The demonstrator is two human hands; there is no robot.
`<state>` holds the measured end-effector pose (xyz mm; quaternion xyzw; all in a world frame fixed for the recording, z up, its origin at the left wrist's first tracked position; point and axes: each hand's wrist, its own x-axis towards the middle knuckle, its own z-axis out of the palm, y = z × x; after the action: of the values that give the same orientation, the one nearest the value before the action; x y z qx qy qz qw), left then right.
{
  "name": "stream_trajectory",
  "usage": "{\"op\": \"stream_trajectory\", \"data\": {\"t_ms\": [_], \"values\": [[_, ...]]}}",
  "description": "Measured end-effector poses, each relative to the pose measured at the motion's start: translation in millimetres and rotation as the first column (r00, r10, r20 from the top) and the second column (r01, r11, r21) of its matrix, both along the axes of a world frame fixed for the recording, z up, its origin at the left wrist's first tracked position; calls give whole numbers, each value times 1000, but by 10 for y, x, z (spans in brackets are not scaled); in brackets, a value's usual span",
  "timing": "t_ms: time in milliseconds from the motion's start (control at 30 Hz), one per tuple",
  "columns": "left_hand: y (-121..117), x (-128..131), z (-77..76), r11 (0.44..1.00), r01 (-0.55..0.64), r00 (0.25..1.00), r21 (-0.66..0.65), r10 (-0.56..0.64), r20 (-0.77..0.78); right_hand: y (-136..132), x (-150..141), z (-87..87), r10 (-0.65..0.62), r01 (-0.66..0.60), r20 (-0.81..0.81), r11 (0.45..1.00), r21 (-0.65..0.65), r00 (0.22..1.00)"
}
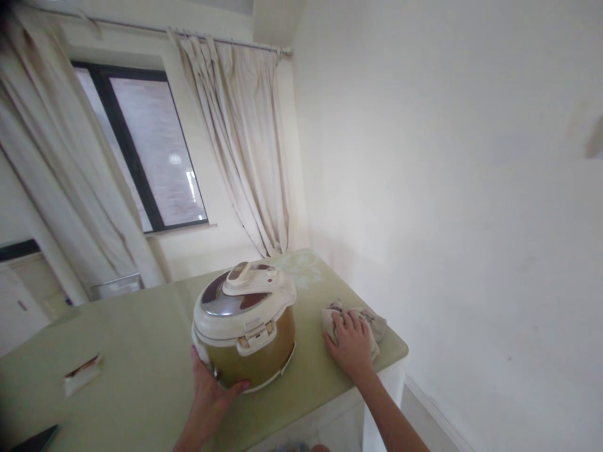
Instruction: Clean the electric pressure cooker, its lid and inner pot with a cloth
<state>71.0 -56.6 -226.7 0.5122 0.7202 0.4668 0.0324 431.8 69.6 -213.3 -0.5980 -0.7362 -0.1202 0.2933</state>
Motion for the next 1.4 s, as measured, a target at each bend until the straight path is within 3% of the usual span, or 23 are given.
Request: {"op": "stream_trajectory", "data": {"t_ms": [200,567,800,867,933,1033,1133,1233,1300,1400], "values": [[448,194,123,997,-57,998,-59,55,-40,-104,-338,18,126,-126,-35,992,14,991],[1637,524,232,995,-27,1000,-98,27,-2,-113,-400,-2,195,-195,-53,981,12,979],[1995,770,431,988,-65,996,-141,73,56,-149,-406,100,193,-193,-72,981,6,979],[1978,687,444,992,-18,999,-127,23,35,-148,-391,119,189,-188,-86,982,9,978],[1871,493,398,985,107,994,-135,-111,-17,-142,-374,135,176,-176,-92,984,8,980],[1474,113,201,938,242,947,-247,-284,-151,-136,-359,161,149,-149,-70,989,-2,986],[861,-138,-69,935,138,917,-326,-245,-314,-136,-360,182,141,-141,-41,990,-4,989],[330,-153,-241,944,31,896,-328,-172,-409,-142,-364,188,141,-141,-20,990,14,990],[136,-84,-261,954,0,884,-299,-139,-445,-150,-366,189,137,-137,4,990,25,991],[56,16,-203,963,-31,877,-269,-103,-469,-160,-367,187,120,-122,40,992,30,992]]}}
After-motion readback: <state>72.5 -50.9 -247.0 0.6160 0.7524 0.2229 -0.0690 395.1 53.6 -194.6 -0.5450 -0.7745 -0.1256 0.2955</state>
